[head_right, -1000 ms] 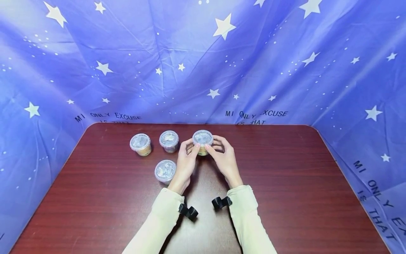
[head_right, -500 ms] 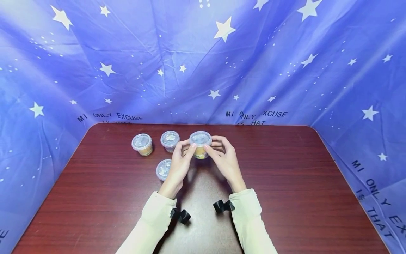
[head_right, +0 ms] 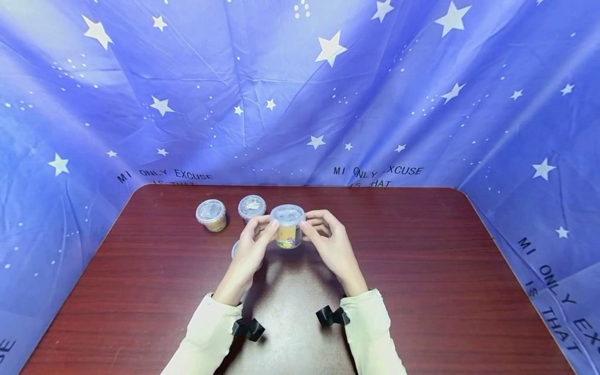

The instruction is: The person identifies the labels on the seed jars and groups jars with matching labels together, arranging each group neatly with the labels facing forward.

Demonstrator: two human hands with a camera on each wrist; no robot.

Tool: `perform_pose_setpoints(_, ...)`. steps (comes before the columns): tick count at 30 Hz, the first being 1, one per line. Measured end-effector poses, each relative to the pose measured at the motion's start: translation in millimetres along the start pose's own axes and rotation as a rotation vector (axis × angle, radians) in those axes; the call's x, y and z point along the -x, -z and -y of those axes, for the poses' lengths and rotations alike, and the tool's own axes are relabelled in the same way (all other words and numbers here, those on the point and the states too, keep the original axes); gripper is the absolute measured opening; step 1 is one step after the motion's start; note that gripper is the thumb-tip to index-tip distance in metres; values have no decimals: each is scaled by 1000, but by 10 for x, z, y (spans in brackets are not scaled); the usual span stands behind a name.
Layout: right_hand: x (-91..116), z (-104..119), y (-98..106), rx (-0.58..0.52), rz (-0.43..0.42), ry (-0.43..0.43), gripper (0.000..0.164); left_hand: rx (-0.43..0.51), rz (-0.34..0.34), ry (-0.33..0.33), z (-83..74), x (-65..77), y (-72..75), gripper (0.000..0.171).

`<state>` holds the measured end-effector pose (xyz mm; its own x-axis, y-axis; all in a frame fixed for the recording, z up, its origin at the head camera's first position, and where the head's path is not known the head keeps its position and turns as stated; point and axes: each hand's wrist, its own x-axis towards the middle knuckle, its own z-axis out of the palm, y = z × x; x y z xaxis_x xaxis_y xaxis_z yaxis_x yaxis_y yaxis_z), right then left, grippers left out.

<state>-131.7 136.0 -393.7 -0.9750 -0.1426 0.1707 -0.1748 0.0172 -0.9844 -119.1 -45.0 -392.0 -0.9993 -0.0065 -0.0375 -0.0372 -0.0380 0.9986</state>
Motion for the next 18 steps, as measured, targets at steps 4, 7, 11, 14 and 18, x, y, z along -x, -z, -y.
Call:
perform_pose_setpoints(4, 33, -20, -33, 48, 27, -14, 31, 13, 26, -6, 48, 33, 60, 38)
perform_pose_setpoints(7, 56, -33, -57, 70, 46, -37, 34, 15, 36, 3, 72, 59, 88, 38)
perform_pose_setpoints(11, 88, -45, -74, 113, 87, -73, 45, 5, 46, 8, 88, 93, 118, 37)
perform_pose_setpoints(14, 108, -47, -87, 135, 133, -80, 50, -7, 52, -4, 98, 116, 137, 38)
perform_pose_setpoints(18, 126, -55, -115, 133, 131, -27, 46, -14, 57, -3, 117, 131, 165, 39)
